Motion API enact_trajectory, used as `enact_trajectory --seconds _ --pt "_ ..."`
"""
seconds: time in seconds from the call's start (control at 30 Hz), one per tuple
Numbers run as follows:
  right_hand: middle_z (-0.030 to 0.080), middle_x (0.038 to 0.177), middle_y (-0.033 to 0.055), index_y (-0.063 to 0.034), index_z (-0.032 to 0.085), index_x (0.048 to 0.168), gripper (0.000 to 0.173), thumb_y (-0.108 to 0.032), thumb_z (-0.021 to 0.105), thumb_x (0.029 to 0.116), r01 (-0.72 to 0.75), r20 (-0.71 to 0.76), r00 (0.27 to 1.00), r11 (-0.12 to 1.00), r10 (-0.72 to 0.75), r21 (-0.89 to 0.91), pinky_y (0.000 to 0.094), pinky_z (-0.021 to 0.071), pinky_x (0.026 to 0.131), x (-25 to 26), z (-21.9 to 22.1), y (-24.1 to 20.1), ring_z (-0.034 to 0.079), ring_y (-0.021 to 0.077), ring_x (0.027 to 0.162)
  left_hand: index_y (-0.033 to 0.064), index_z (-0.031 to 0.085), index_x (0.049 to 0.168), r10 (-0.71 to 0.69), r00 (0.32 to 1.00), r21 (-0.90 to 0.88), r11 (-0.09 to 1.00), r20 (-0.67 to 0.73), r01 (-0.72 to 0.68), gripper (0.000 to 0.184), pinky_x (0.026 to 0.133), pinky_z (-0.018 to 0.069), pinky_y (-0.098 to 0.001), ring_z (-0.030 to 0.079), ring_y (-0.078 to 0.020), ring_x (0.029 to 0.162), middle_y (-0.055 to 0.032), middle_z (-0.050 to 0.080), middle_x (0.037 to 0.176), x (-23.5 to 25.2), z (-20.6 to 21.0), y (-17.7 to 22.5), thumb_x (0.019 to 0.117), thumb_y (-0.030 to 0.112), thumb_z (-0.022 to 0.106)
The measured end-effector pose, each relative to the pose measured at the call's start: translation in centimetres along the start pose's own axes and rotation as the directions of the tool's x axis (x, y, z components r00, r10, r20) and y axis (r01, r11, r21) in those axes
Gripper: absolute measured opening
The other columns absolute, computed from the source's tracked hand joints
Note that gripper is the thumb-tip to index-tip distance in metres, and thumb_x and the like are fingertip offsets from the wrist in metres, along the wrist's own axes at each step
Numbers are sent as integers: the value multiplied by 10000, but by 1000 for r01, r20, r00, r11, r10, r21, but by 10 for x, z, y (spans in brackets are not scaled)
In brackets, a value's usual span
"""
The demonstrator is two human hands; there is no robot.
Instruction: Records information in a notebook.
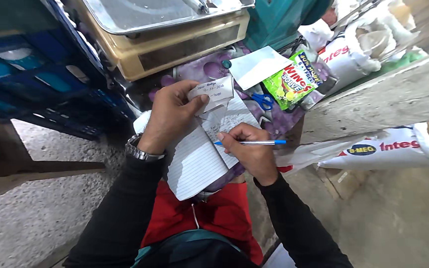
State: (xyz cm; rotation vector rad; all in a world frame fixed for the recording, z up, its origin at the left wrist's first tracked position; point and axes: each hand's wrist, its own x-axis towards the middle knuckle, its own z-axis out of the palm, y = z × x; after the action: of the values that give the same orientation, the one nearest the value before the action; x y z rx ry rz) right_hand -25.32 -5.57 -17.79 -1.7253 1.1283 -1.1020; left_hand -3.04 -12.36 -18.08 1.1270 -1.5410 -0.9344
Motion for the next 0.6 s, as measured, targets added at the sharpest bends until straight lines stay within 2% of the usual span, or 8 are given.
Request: enact_trajectory --seconds 0.6 --pt "680 687 72 -21 670 847 158 -118 745 947 -11 -17 1000 1000 11 -5 303 577 479 0 0 0 659 166 557 119 723 1138 6 1000 -7 1000 -1 -6 185 698 616 -251 709 -56 749 23 755 904 -1 -1 0 977 210 709"
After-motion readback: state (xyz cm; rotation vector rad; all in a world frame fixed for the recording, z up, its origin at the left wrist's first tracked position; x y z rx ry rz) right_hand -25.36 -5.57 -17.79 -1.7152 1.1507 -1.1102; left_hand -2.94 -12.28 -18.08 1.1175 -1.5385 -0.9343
